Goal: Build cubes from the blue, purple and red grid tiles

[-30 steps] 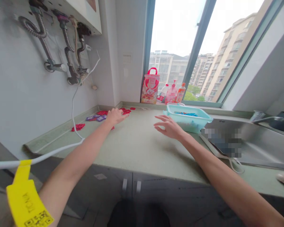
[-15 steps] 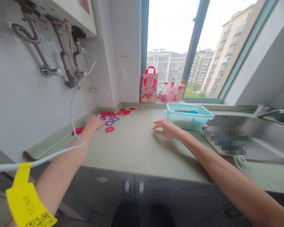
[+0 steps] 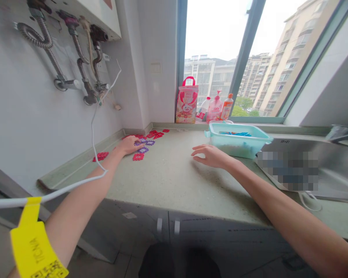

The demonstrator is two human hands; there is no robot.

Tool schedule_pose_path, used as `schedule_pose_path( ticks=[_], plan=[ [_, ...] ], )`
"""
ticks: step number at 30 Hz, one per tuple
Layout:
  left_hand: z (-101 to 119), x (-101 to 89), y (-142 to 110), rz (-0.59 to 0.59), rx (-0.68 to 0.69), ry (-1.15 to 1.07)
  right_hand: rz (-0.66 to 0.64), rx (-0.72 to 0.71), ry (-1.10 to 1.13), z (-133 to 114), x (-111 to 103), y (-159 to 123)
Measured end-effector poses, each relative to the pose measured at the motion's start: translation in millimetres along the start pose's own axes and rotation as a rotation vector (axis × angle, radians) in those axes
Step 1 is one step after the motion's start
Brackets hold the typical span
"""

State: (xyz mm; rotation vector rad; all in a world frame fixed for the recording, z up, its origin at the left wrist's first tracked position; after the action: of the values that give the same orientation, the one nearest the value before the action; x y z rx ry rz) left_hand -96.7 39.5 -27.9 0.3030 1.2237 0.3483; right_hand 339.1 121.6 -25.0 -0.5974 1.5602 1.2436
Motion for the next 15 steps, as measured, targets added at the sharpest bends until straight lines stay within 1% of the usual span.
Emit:
schedule_pose_path(
  ticks=[1,2,3,5,7,9,10,12,13,15],
  plan=[
    [9,-0.1,1,-0.003,0.062,-0.097,0.005,0.001,0.009,1,0,0],
    [16,-1.8,1,0.023,0.107,-0.194,0.006,0.002,0.014,1,1,0],
    [20,-4.8,1,0.07,0.13,-0.285,0.005,0.003,0.013,2,2,0],
    [23,-12.1,1,0.168,0.131,-0.42,-0.008,-0.001,0.008,3,3,0],
    [20,-19.7,-1,0.236,0.115,-0.423,-0.009,-0.006,0.013,4,5,0],
    [17,-27.2,-2,0.268,0.127,-0.291,0.001,-0.011,0.033,4,6,-1],
    [16,-30.3,-2,0.262,0.126,-0.208,0.001,-0.012,0.041,4,6,-1],
    [15,-34.2,-2,0.181,0.078,-0.1,-0.018,-0.008,0.045,5,8,-2],
    [14,-35.1,-2,0.109,0.03,-0.085,-0.034,-0.003,0.044,5,9,-2],
    [14,-34.7,-4,-0.088,-0.085,-0.12,-0.066,0.004,0.043,6,11,-2]
  ],
)
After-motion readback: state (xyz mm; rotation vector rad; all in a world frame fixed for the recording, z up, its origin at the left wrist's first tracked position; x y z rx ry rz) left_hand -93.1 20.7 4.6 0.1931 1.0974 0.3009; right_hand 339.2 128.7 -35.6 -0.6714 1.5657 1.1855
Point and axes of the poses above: each hand's wrist, its own y-axis towards the middle knuckle, its own x-axis out of the palm, z = x × y, the point moved 4 cm from there along y, towards the middle knuckle, and after that the axes turned 11 degrees about -y, right-handed, at the moved point
